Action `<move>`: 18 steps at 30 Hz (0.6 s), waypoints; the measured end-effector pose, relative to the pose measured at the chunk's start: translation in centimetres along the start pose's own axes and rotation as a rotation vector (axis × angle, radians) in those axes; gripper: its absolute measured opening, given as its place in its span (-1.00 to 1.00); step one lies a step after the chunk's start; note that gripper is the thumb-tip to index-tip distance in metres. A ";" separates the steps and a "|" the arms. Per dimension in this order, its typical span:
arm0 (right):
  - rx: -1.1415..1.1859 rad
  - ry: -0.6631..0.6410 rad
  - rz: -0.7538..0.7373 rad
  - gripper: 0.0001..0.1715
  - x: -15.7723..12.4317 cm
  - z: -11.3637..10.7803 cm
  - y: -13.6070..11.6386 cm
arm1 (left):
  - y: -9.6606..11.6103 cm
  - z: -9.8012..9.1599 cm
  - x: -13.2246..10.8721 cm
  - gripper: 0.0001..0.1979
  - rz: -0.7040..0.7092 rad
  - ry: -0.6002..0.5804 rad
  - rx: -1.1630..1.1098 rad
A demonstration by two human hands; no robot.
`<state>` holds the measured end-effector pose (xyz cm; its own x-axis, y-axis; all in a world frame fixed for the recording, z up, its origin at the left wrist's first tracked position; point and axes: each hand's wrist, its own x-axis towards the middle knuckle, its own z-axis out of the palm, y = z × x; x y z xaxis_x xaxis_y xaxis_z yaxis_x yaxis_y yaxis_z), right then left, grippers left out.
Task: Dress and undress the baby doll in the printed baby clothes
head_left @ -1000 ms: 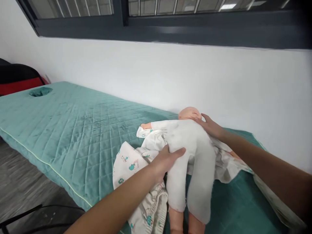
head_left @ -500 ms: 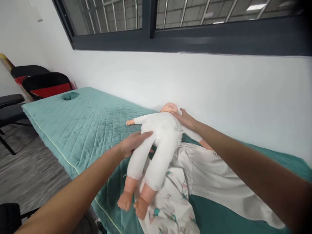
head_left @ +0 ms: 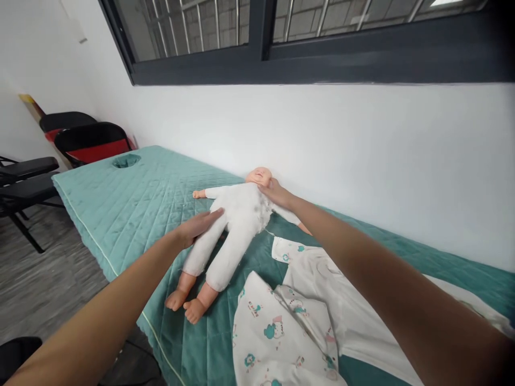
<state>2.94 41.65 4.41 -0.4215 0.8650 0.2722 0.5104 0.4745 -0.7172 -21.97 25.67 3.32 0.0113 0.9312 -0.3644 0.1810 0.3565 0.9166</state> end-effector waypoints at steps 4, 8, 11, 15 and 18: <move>-0.233 0.185 0.034 -0.44 -4.2 -0.1 0.0 | 0.7 0.0 0.5 -0.25 0.090 0.277 0.190; -0.311 0.244 -0.014 -0.63 -10.2 1.2 0.1 | 1.2 0.6 1.2 -0.26 0.194 0.331 0.263; -0.290 0.167 0.087 -0.74 -12.8 2.9 0.2 | 1.0 1.1 1.4 -0.24 0.218 0.323 0.261; -0.293 0.185 0.130 -0.63 -13.1 5.0 -0.5 | 0.6 1.2 1.4 -0.31 0.259 0.277 0.226; -0.334 0.210 0.079 -0.40 -12.8 6.4 -1.8 | 0.6 0.8 1.6 -0.43 0.281 0.237 0.261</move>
<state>2.63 28.66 -1.96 -0.2265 0.8990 0.3749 0.7650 0.4024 -0.5028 -21.05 27.34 3.13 -0.1250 0.9916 -0.0319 0.4458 0.0848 0.8911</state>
